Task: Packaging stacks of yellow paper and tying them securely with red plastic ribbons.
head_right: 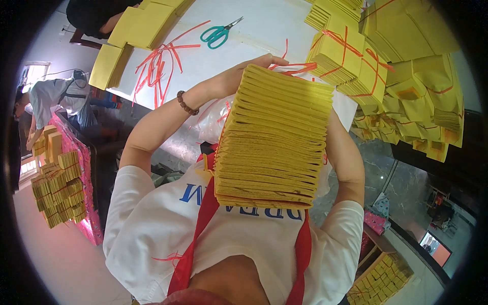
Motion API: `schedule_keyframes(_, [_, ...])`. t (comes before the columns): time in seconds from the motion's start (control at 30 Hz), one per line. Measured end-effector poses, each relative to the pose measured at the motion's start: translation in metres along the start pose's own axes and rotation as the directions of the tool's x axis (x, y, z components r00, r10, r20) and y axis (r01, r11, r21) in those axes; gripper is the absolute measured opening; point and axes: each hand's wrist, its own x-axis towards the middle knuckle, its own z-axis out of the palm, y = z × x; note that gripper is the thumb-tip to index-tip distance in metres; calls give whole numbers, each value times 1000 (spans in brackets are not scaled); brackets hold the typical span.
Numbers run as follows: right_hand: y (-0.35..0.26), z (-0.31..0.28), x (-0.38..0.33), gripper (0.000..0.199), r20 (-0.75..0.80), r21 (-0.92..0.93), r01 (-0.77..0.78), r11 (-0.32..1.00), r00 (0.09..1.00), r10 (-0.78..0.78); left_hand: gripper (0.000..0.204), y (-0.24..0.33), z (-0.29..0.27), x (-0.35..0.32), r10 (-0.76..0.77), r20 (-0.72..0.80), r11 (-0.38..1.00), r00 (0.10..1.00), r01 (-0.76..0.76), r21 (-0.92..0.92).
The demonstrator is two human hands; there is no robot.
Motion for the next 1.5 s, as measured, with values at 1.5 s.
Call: schedule_keyframes(1.5, [44,15,-26,48,-95,671,121,732,993,-77,40,169,58,-17,-180,596,418,782,-488,766])
